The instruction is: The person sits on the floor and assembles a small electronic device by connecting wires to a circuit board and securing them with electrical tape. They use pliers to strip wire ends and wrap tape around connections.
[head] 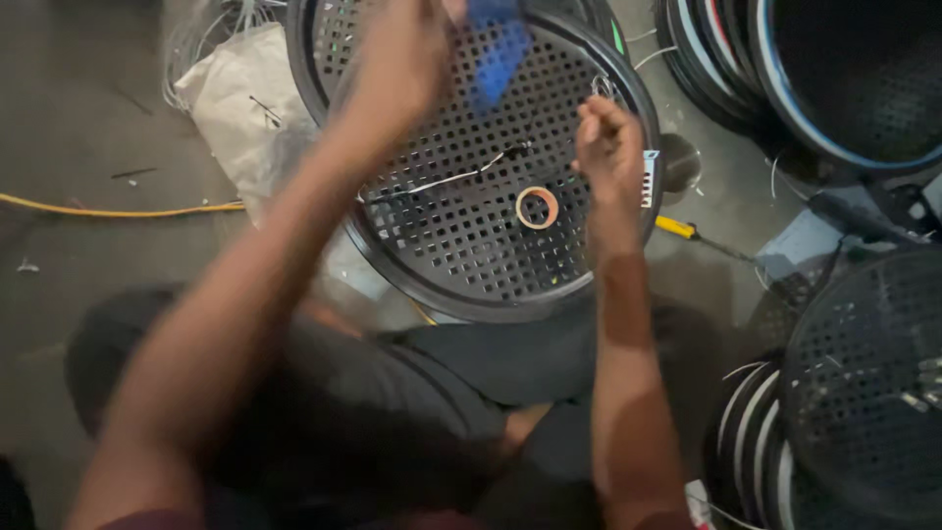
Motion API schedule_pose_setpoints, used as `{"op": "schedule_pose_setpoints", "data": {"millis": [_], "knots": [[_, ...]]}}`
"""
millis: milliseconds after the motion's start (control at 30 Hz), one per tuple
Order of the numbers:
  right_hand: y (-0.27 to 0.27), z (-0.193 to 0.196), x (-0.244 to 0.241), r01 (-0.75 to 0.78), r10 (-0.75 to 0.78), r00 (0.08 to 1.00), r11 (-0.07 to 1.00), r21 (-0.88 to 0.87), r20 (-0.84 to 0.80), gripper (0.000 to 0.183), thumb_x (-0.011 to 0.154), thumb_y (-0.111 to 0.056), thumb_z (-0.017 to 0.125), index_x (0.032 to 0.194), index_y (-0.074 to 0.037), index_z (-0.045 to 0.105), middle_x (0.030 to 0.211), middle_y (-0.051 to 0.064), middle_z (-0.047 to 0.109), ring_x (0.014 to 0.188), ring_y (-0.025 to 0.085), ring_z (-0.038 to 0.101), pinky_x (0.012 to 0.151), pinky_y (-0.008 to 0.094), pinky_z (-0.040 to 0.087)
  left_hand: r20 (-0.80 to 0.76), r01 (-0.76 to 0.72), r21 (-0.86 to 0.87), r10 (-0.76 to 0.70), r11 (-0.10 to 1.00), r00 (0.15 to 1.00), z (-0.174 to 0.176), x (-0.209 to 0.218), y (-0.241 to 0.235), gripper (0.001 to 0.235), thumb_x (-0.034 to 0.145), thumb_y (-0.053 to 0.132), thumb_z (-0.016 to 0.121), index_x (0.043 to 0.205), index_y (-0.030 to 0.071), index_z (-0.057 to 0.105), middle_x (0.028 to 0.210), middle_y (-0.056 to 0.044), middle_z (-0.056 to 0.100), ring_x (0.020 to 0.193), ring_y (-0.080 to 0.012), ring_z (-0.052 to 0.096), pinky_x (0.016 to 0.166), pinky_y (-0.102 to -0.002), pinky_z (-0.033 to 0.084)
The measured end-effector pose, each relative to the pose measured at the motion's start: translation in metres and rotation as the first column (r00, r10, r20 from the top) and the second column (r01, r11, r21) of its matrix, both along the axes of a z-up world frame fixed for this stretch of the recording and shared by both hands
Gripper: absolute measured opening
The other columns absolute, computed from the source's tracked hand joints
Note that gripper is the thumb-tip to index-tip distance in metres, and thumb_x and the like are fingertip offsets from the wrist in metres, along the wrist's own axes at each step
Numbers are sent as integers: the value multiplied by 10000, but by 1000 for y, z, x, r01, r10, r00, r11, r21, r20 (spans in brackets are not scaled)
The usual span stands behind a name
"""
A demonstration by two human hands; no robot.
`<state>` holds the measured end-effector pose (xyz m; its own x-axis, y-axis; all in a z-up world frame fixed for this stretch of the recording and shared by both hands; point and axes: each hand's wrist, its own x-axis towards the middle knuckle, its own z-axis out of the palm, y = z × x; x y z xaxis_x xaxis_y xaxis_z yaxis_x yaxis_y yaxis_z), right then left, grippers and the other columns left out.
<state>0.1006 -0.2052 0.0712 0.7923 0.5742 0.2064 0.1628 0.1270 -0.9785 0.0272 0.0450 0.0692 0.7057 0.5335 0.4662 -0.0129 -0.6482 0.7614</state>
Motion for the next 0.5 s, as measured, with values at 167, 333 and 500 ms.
{"op": "schedule_pose_setpoints", "data": {"millis": [167, 333, 500], "knots": [[3, 8, -40, -361, 517, 792, 826, 433, -326, 589, 1053, -282, 661, 1527, -37, 411, 1360, 122, 605, 1050, 200, 622, 709, 369, 528, 299, 352, -892, -214, 283, 930, -8, -58, -114, 328, 1062, 371, 510, 1066, 43, 494, 796, -29, 607, 563, -168, 617, 507, -315, 528], [14, 1, -48, -237, 517, 680, 826, 511, -520, 574, 1026, -259, 602, 1515, -41, 393, 1441, 136, 601, 1151, 202, 647, 793, 314, 521, 31, 116, -880, -188, 461, 982, 20, -64, -117, 297, 1041, 357, 501, 1091, 95, 370, 742, -109, 654, 466, -186, 616, 426, -308, 505], [1, 22, -18, -99, 169, 935, 969, 228, -312, 499, 1078, -404, 585, 1379, -11, 521, 1113, 133, 669, 1019, 240, 689, 948, 398, 587, -315, -38, -687, -250, 725, 915, 31, -48, -98, 283, 1003, 264, 649, 968, 6, 538, 759, -195, 717, 534, -239, 679, 484, -378, 522]]}}
